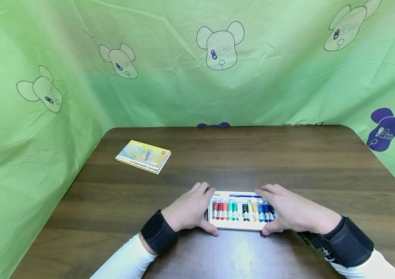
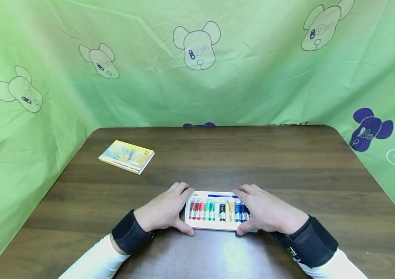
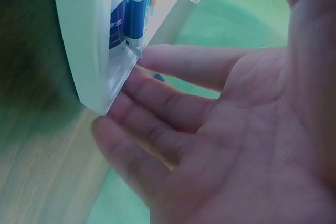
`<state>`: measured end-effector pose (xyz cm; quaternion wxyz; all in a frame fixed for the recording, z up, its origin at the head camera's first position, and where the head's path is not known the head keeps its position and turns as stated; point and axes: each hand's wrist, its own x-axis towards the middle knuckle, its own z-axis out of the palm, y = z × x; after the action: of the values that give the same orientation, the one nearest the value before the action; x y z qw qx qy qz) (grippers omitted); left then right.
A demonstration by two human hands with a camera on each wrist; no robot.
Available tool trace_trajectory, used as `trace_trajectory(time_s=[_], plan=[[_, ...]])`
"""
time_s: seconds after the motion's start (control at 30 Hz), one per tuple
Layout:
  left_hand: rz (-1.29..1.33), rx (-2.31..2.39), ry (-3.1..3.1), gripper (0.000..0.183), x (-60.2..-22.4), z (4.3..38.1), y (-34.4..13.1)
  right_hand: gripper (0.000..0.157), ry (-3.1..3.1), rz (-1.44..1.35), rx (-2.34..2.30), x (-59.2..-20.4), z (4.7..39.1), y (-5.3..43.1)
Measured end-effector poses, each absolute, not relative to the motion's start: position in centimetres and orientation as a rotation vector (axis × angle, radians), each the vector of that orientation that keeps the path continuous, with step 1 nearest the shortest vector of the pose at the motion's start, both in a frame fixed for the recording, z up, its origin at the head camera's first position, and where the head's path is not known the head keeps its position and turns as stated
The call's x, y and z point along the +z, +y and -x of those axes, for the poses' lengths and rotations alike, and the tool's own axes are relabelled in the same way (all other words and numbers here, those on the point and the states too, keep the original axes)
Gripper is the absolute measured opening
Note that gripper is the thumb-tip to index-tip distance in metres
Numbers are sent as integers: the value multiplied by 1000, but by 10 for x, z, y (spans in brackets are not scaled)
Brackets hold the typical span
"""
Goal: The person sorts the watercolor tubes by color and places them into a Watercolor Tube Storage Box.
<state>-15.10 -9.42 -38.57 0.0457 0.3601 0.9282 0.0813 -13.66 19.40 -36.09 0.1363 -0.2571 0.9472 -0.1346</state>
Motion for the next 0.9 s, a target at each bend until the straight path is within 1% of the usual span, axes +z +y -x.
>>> trace_trajectory(time_s=[0.13,0.27,0.53,0.63,0.77,0.9], plan=[[-1091,255,2830,110,-386,150,-94,111,2718,716,-404,-362,136,193],[-1091,249,2830,110,-386,151,-94,114,2729,751,-393,-364,136,193],[-1099,232,2833,112,-386,152,-94,108,2774,794,-373,-367,136,192],[-1103,228,2798,119,-386,154,-96,108,2773,792,-366,-367,136,193],[-1090,298,2710,128,-384,164,-106,108,2778,787,-349,-367,135,192],[-1008,374,2734,125,-375,184,-131,109,2810,807,-316,-367,136,191]])
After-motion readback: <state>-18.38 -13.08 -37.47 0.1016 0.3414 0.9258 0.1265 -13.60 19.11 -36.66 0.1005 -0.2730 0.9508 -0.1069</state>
